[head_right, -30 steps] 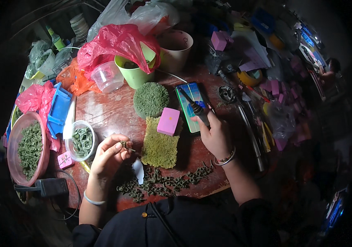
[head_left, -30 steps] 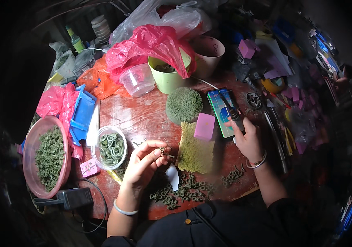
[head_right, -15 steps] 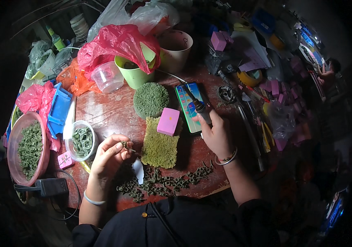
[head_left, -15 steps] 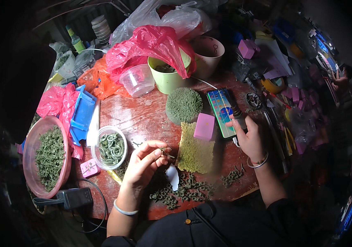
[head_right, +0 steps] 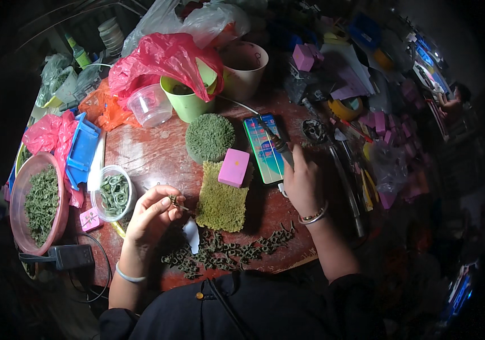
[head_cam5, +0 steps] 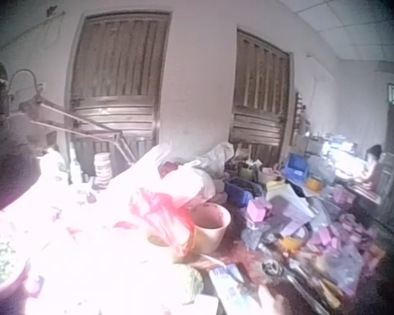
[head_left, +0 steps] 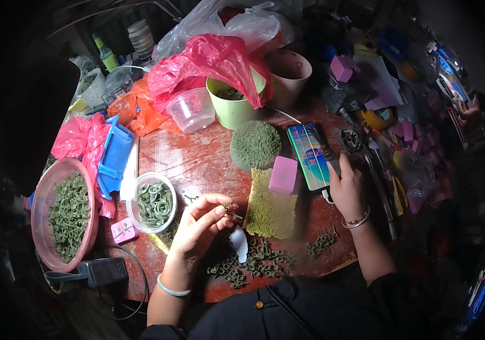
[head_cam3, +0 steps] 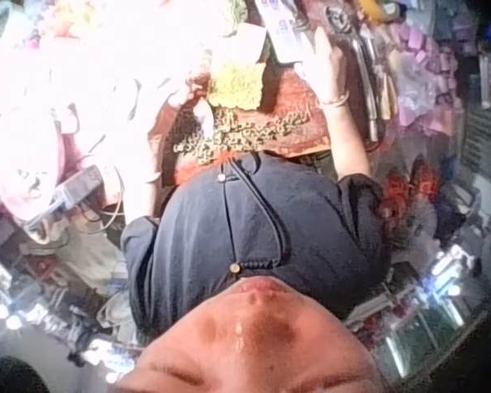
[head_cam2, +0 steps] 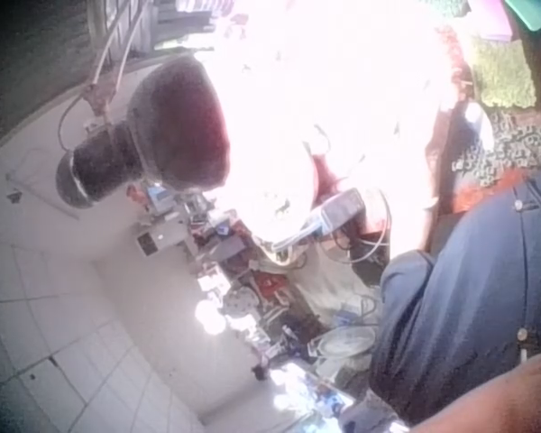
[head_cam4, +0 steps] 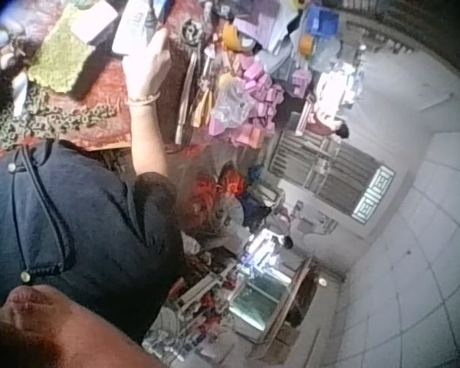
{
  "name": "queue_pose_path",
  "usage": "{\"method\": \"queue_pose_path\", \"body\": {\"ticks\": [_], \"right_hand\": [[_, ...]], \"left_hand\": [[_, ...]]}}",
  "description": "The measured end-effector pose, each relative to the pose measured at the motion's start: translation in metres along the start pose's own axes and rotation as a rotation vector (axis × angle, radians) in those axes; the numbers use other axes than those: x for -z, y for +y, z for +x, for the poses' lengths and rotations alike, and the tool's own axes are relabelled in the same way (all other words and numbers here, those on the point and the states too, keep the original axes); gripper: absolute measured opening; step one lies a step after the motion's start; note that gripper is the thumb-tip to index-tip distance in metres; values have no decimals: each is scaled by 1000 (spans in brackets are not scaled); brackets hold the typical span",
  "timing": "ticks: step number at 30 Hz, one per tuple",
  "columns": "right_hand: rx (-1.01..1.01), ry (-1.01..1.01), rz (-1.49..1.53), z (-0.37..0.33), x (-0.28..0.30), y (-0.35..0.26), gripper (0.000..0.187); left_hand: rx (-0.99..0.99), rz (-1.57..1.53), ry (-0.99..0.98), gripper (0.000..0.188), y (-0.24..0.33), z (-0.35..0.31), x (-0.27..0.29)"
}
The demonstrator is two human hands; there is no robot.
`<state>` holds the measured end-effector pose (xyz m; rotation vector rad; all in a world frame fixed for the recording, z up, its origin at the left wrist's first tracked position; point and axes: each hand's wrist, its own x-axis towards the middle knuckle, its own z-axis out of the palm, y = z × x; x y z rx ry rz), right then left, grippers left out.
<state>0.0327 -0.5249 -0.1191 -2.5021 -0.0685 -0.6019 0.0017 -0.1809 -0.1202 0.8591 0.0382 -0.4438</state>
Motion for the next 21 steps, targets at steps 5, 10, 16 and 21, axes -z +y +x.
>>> {"method": "queue_pose_path", "body": {"ticks": [5, 10, 16, 21], "right_hand": [[18, -118, 113, 2, 8, -5, 27], [-2, -62, 43, 0, 3, -1, 29], [54, -27, 114, 0, 1, 7, 29], [-8, -51, 75, 2, 5, -8, 27]], "left_hand": [[4, -8, -2, 22, 1, 0, -2], [-1, -3, 11, 22, 0, 1, -1], [13, 10, 3, 22, 0, -1, 0], [8, -5, 3, 22, 1, 0, -1]]}}
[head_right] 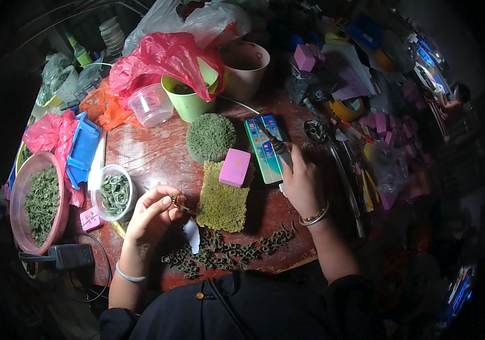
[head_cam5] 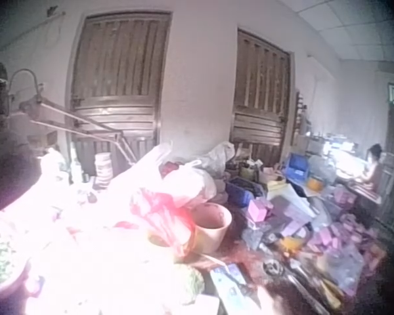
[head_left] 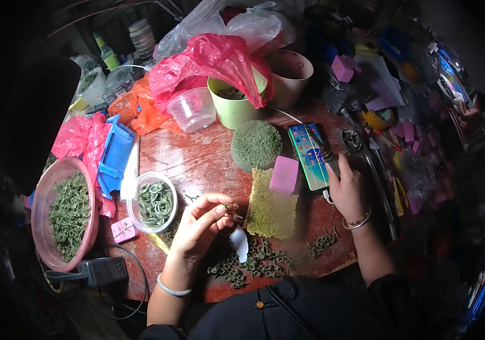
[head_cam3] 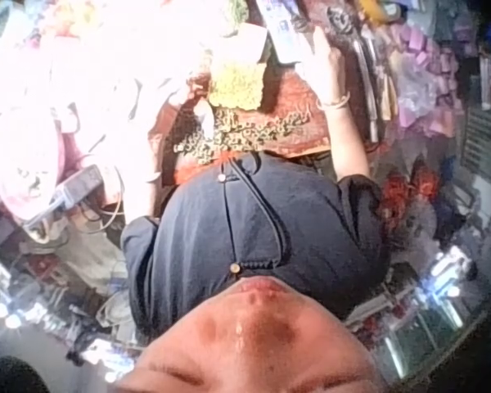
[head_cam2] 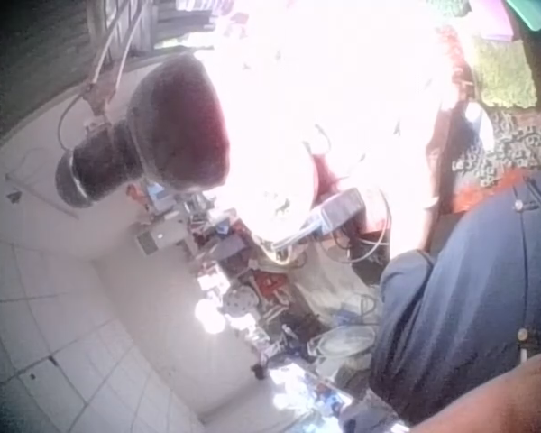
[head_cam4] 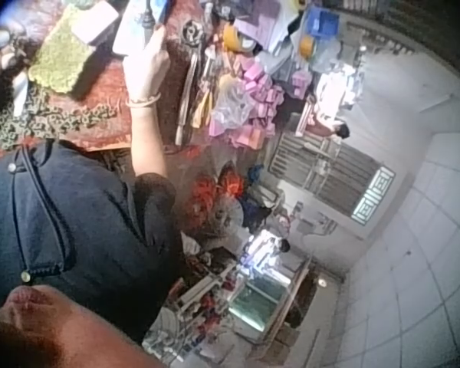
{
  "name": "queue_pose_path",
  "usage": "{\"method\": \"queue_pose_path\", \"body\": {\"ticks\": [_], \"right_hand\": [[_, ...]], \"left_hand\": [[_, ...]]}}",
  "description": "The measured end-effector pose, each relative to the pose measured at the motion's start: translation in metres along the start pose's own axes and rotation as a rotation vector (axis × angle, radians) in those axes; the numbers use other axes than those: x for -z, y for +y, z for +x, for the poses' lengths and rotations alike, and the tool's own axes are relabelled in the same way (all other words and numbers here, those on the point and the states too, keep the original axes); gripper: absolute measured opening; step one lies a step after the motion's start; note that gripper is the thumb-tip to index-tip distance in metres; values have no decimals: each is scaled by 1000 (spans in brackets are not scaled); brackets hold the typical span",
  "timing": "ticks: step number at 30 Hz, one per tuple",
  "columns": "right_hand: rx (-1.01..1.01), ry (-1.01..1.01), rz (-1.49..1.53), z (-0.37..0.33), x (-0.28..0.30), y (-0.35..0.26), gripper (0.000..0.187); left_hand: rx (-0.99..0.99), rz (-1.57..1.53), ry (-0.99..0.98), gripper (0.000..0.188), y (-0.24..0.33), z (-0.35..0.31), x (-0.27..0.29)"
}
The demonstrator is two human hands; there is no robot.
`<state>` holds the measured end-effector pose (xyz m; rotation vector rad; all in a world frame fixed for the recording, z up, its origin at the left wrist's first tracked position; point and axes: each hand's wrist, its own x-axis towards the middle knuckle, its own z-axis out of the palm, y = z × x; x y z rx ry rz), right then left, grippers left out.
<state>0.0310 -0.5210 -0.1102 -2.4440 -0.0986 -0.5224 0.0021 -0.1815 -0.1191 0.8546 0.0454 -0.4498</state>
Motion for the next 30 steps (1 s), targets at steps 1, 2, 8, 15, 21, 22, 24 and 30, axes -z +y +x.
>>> {"method": "queue_pose_path", "body": {"ticks": [1, 2, 8, 15, 21, 22, 24, 30], "right_hand": [[1, -1, 1, 0, 0, 2, 27], [19, 26, 0, 1, 0, 7, 27], [36, 2, 8, 3, 2, 14, 24], [45, -84, 84, 15, -3, 2, 24], [76, -129, 32, 19, -9, 11, 23], [78, -133, 34, 19, -9, 13, 23], [46, -37, 33, 20, -6, 17, 22], [100, -9, 184, 31, -11, 19, 18]], "left_hand": [[-4, -4, 6, 22, 0, 0, 0], [-5, -4, 7, 22, 0, 0, 0], [-4, 1, -4, 22, 0, -1, -1], [-9, -11, -15, 22, 1, -1, -1], [-12, -4, 13, 21, 2, 0, -2], [-17, 0, 10, 21, 2, 0, -3], [-6, 1, 1, 21, 4, -1, -4], [3, -9, -16, 21, 2, -2, -2]]}}
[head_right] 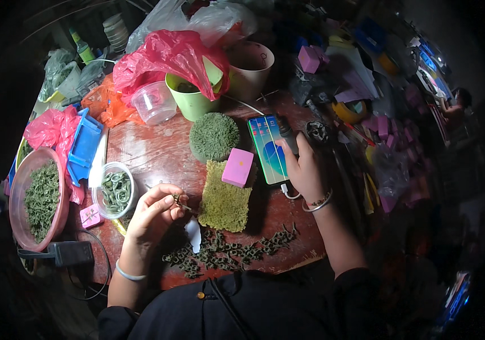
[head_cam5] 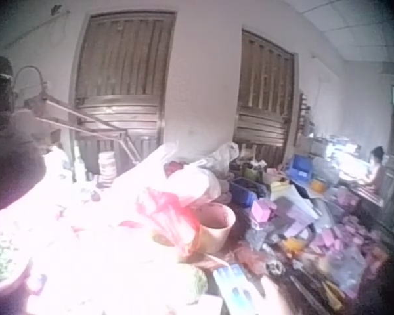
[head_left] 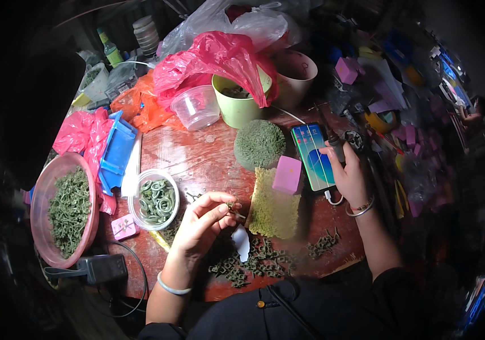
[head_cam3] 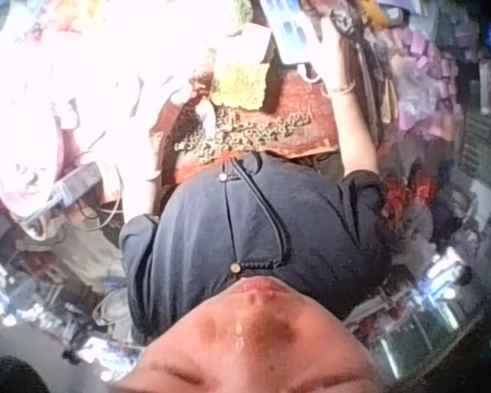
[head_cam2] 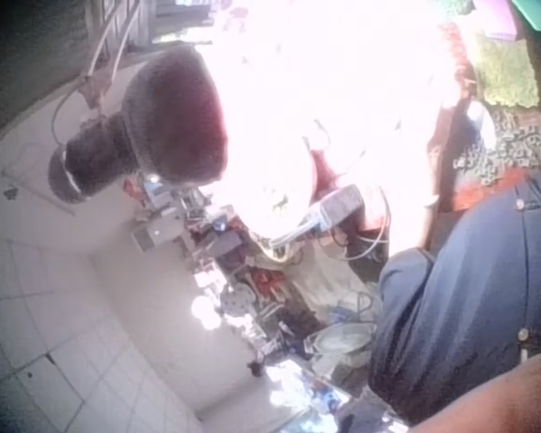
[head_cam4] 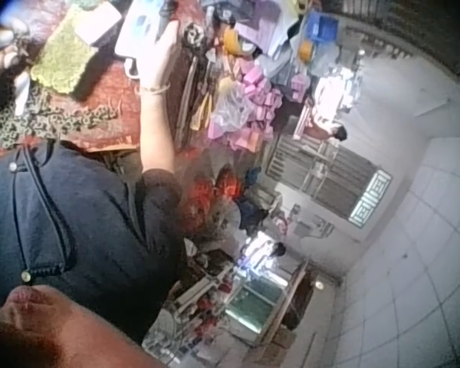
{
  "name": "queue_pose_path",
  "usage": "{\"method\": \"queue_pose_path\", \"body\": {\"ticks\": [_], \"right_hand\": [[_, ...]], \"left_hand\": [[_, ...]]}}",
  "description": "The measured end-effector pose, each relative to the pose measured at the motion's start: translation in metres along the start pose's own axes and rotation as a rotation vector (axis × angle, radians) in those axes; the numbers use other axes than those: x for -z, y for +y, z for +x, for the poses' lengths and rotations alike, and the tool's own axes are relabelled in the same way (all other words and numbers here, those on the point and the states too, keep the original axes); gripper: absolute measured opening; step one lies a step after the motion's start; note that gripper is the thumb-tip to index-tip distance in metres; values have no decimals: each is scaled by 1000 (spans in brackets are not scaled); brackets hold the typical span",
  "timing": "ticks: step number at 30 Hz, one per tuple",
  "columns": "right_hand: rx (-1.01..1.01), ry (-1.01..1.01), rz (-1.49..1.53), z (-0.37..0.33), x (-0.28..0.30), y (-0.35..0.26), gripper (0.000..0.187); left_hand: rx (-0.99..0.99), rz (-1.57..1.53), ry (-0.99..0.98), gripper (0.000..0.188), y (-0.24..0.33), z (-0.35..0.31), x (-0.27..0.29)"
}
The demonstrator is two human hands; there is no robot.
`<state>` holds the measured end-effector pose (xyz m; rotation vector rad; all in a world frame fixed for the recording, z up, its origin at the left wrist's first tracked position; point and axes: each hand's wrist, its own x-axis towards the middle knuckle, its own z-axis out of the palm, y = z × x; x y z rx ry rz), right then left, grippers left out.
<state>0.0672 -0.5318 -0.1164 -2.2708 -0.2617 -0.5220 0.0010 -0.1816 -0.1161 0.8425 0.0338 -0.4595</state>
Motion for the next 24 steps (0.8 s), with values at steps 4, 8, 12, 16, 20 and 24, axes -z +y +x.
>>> {"method": "queue_pose_path", "body": {"ticks": [4, 8, 12, 16, 20, 24], "right_hand": [[-152, -67, 75, 11, -12, 9, 18], [40, 17, 90, 30, -25, 10, 19], [119, -34, -31, 38, -32, 13, 19], [173, -94, -35, 45, -34, 10, 19], [167, -41, 29, 40, -26, 4, 19], [-23, -57, 335, 10, 1, -53, 20]], "left_hand": [[-6, 7, 11, 21, 0, 2, -1], [-16, -2, 3, 21, 0, 4, 3], [-15, 5, 16, 21, 1, 3, 4], [-4, 10, 11, 21, 1, 2, 3], [6, 5, 14, 21, 2, 3, 2], [5, 16, 28, 23, 2, -3, 5]]}}
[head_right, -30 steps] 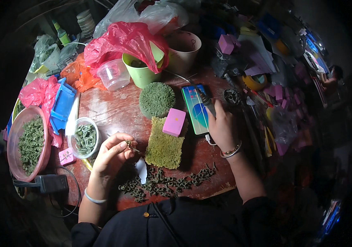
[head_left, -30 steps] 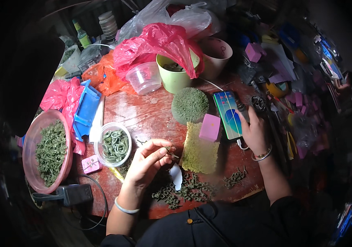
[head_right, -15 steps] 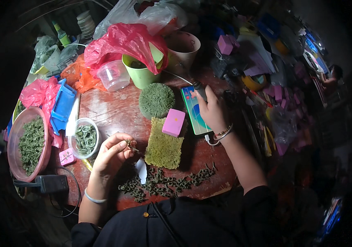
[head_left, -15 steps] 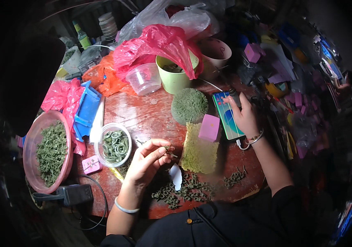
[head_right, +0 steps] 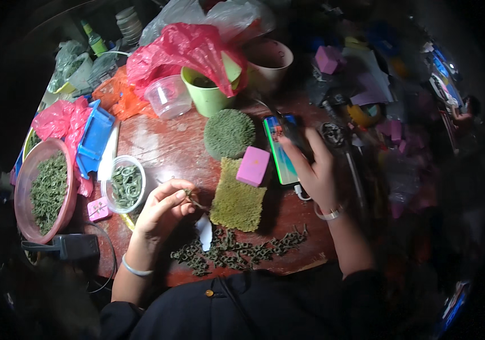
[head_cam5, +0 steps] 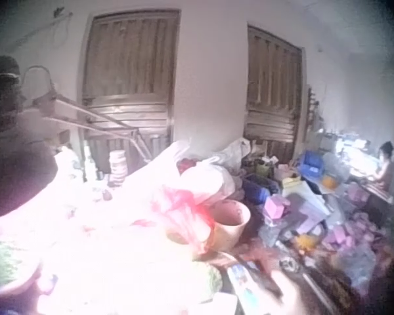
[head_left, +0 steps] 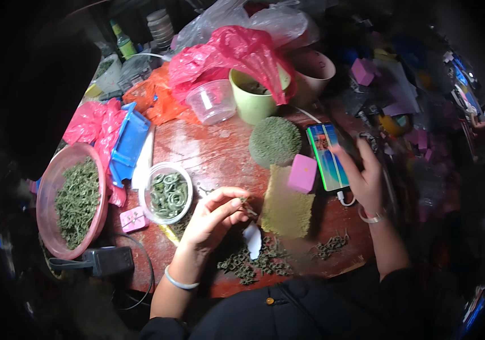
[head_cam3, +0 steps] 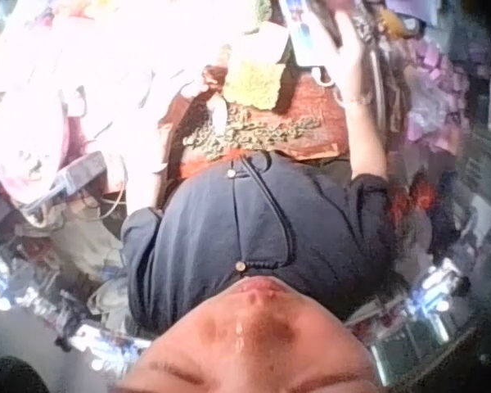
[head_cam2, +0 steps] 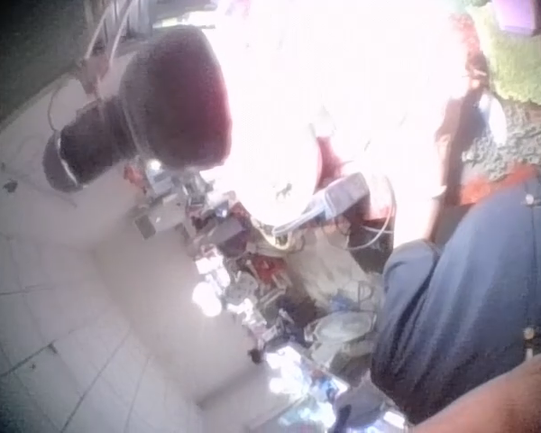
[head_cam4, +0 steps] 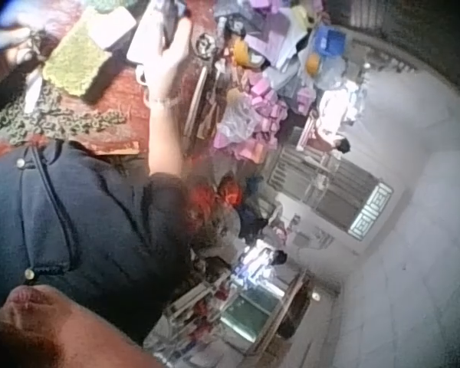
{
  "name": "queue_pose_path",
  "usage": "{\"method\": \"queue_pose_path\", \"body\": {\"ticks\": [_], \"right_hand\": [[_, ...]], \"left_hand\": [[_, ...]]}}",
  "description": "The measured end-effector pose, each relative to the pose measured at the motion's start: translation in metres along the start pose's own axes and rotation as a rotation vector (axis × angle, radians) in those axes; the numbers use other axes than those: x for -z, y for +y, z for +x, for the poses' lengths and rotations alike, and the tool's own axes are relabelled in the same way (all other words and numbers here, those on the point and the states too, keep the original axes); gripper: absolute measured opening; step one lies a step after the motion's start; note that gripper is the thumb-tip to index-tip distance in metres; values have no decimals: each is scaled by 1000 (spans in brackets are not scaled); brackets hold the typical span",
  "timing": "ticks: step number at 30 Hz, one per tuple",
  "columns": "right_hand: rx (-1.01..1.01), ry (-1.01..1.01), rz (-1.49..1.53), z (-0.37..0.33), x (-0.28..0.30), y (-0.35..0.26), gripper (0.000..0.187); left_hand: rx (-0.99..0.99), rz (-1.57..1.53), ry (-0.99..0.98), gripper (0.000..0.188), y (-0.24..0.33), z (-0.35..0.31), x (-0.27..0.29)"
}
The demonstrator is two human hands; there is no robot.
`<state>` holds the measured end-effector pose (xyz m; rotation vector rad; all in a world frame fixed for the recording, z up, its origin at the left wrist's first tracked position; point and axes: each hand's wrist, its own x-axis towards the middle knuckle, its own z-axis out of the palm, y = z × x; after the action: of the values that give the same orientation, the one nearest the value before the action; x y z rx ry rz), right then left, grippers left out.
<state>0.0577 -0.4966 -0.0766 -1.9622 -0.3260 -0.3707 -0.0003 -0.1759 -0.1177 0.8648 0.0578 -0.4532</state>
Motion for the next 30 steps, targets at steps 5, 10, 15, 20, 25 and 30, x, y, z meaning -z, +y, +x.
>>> {"method": "queue_pose_path", "body": {"ticks": [5, 10, 15, 20, 25, 30], "right_hand": [[295, -239, -410, -61, 23, -46, 26], [95, -204, -333, -98, 9, -43, 31], [138, -153, -298, -96, -20, -51, 29], [161, -167, -235, -92, -34, -48, 32], [80, -120, -209, -89, -37, -47, 31], [72, -64, -224, -83, -36, -39, 30]], "left_hand": [[49, -58, -109, 25, -3, 5, -5], [48, -51, -156, 24, -5, 7, -4], [62, -45, -157, 25, -5, 8, 2], [56, -45, -146, 25, -3, 5, 1], [55, -39, -134, 24, -2, 4, -4], [63, -52, -136, 24, 0, 5, -5]]}}
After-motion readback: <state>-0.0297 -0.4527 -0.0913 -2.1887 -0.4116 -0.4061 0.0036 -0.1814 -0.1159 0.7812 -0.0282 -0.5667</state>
